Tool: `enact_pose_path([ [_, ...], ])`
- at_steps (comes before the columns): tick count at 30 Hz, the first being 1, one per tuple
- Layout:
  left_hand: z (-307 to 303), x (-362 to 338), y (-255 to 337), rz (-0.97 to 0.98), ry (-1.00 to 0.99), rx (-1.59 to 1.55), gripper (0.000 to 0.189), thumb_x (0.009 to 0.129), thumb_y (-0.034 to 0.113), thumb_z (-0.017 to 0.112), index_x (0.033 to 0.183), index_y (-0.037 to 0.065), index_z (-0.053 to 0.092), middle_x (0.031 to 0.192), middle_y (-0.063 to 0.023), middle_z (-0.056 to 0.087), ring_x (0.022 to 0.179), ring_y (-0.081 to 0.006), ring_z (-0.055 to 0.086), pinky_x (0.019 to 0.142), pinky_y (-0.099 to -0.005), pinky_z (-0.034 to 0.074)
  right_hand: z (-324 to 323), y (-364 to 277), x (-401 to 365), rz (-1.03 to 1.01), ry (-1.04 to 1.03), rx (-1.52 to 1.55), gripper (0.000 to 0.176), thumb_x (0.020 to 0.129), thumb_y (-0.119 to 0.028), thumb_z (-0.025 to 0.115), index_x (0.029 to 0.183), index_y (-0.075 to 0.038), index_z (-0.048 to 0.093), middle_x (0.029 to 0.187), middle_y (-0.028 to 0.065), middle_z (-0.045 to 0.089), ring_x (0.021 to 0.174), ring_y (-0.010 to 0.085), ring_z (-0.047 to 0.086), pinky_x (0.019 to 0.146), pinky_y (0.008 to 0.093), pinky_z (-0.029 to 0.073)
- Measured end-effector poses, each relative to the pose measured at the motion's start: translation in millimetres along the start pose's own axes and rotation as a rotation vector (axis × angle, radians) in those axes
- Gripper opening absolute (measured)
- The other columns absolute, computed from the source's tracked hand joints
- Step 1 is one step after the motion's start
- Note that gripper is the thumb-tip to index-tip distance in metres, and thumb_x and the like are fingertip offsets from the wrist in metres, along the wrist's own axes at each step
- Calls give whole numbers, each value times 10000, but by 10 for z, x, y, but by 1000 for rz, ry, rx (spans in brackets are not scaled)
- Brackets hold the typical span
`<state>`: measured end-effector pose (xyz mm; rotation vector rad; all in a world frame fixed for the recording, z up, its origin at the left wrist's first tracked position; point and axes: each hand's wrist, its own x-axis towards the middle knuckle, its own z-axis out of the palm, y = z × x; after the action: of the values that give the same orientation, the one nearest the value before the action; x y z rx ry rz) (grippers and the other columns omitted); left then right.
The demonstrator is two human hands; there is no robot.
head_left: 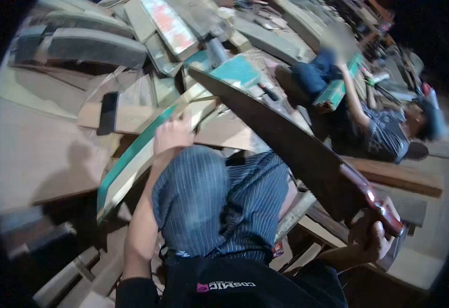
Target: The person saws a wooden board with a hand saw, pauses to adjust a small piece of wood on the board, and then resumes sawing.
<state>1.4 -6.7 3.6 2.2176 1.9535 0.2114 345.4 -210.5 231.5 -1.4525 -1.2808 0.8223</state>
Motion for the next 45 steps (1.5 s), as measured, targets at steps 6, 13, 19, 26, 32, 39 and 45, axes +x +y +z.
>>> enact_pose_path([
  [6,-157,-132,130,-62,-85,-9,436,809,236,649,1150,59,442,969,-212,603,914,-374,645,769,-484,518,1327,562,878,192,-124,93,301,895,-174,640,1128,7,583,714,10,560,565,63,491,494,224,398],
  [13,-183,-122,66,-85,-120,95,606,820,248,673,1315,52,381,1091,-224,562,1023,-359,602,850,-462,480,1812,598,1091,88,-304,290,352,924,-205,631,1203,-4,554,686,-22,507,540,39,454,476,204,380],
  [19,128,-144,19,28,308,225,290,779,224,623,1006,84,508,790,-147,607,666,-267,657,518,-365,538,-569,239,89,-48,-23,-342,541,825,-214,657,1245,95,515,1095,207,611,903,242,620,777,348,511],
  [26,152,-98,42,57,254,213,154,835,144,520,932,34,471,747,-172,617,647,-286,677,419,-457,548,117,348,432,-60,53,-349,422,870,-157,656,1217,52,539,953,80,605,756,121,572,683,250,464],
  [32,-49,-101,3,-22,117,88,390,771,171,653,1086,28,471,875,-202,600,762,-332,678,698,-443,559,1901,579,1276,159,-338,350,275,921,-148,623,1143,-2,552,597,-30,456,484,37,416,439,201,344],
  [39,114,-151,72,-20,251,226,272,775,189,608,1017,99,522,804,-147,604,703,-252,670,544,-364,534,1519,375,1011,83,-253,39,272,884,-92,652,1116,20,565,782,1,531,676,54,494,579,200,400],
  [45,-17,-158,66,-40,169,145,275,785,169,627,1010,77,499,839,-152,604,748,-291,669,615,-397,548,-64,37,351,-114,-2,-526,527,826,-325,637,1151,80,549,1008,152,577,871,220,555,792,374,464],
])
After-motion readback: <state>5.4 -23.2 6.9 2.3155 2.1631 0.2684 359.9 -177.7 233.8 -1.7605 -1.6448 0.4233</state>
